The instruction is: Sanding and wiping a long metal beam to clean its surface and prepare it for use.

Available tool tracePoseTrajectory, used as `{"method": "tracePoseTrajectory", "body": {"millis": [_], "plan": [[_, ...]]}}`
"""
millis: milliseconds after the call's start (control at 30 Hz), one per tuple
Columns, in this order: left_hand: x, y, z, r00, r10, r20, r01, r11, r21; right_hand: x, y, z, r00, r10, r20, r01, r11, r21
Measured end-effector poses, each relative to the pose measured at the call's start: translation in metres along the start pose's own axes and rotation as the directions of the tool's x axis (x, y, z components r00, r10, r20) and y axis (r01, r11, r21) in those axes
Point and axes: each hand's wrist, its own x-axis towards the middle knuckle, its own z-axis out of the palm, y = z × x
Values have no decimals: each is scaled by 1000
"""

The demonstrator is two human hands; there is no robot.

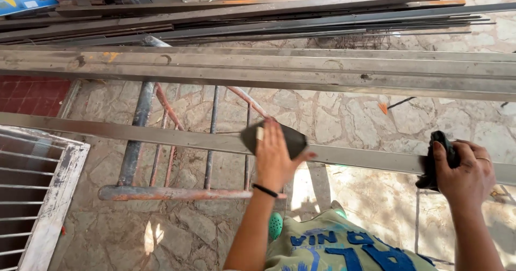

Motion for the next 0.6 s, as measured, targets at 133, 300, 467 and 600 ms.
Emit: {"method": "tracePoseTrajectory", "body": {"millis": [133,300,467,600], "plan": [[-61,24,31,876,253,-412,-46,892,450,-3,-13,-19,1000,-17,-3,17,999,33],[-25,-75,27,948,-88,-305,90,996,-8,-5,-12,-16,998,-51,-34,52,998,40],[-14,32,40,960,119,-253,-77,982,171,-3,-15,-21,999,-39,2,39,997,63],[-68,42,4,973,177,147,-147,970,-194,-3,-16,-21,999,-37,12,36,997,72]]}}
